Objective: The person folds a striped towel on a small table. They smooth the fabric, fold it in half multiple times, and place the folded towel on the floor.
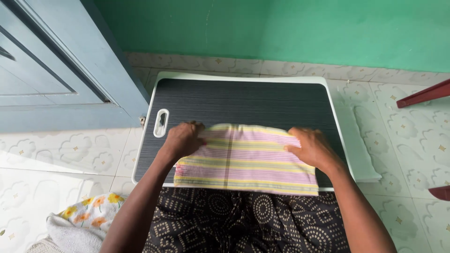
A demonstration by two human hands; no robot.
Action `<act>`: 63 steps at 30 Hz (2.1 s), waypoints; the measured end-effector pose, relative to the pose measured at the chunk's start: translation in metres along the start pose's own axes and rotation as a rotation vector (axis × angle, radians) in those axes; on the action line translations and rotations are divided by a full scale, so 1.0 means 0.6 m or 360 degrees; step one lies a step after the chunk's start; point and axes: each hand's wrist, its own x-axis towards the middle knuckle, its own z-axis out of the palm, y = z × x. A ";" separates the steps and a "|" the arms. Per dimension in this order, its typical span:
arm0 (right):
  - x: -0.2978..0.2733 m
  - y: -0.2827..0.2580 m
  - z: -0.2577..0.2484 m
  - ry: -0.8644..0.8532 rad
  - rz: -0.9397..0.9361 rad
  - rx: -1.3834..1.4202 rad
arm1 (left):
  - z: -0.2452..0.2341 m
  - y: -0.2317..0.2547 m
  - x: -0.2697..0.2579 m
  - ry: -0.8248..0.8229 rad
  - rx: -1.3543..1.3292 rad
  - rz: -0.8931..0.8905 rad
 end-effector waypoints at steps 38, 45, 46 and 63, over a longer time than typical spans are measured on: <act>0.176 -0.033 0.190 0.0182 -0.0034 -0.0238 | 0.167 0.100 0.136 0.0720 0.0007 0.0183; 0.164 0.030 0.153 0.0157 0.0165 -0.0253 | 0.151 0.058 0.130 0.0665 0.0128 0.0036; 0.164 0.033 0.151 0.0162 0.0166 -0.0262 | 0.149 0.049 0.126 0.0668 0.0135 0.0009; 0.167 0.031 0.156 0.0184 0.0260 -0.0178 | 0.120 -0.006 0.089 0.0566 0.0212 -0.0221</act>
